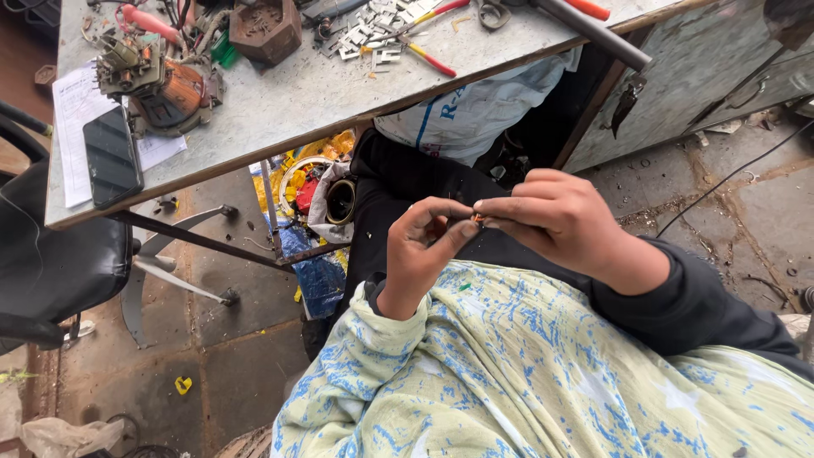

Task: The person works at a cluttered workbench, using pliers and their hands to strip and twist thin copper wires on a small electrical component.

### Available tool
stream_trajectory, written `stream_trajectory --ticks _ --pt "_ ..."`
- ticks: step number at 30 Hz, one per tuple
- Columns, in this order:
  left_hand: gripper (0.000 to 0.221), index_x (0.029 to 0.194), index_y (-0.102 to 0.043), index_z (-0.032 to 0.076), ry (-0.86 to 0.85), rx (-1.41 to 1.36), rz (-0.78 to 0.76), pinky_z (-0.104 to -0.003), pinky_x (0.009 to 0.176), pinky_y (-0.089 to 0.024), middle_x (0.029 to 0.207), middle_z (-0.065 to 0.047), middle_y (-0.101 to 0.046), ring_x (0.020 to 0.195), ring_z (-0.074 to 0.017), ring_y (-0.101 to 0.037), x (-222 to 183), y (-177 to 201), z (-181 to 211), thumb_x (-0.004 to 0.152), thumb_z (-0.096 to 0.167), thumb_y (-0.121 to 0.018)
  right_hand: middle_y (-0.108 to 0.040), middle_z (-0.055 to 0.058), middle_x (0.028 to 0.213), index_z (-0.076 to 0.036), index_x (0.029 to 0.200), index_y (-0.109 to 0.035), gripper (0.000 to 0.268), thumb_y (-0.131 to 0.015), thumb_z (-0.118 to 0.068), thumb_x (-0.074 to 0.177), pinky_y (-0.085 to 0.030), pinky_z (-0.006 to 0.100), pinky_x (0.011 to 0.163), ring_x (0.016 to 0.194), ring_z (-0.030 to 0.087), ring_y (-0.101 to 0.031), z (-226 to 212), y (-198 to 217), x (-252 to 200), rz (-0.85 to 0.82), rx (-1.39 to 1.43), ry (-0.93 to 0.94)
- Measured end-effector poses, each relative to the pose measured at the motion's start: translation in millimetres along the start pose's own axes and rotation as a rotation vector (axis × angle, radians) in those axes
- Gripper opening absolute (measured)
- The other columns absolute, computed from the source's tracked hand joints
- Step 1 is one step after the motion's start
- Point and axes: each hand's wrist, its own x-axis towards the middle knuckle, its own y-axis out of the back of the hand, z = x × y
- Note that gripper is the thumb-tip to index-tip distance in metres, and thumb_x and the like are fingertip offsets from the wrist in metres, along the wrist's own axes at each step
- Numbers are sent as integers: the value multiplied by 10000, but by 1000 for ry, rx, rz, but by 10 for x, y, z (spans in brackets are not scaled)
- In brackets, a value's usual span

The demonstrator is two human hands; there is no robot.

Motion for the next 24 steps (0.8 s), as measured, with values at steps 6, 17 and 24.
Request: stream_trajectory --ticks 6,17,24 --pt "145 1010 -747 34 -84 242 7 -175 635 -442 920 -5 -704 745 -27 -567 23 -30 229 893 48 -832 -639 51 700 -82 1134 -755 293 -811 -130 851 -469 368 545 598 228 -587 -42 -13 1 49 35 13" --pt "160 1049 -774 13 -150 270 74 -175 640 -510 982 -50 -746 768 -40 -658 -13 -57 124 892 -1 -802 -706 64 816 -85 1010 -719 102 -744 -108 914 -548 361 625 732 255 -710 133 -203 -48 16 167 -68" --pt "171 1061 -750 1 -57 4 107 -185 651 -540 1010 -59 -724 774 -52 -656 19 30 -82 898 -40 -781 -674 61 726 -81 977 -731 101 -765 -108 886 -510 396 576 656 263 -669 46 -83 -59 -101 86 64"
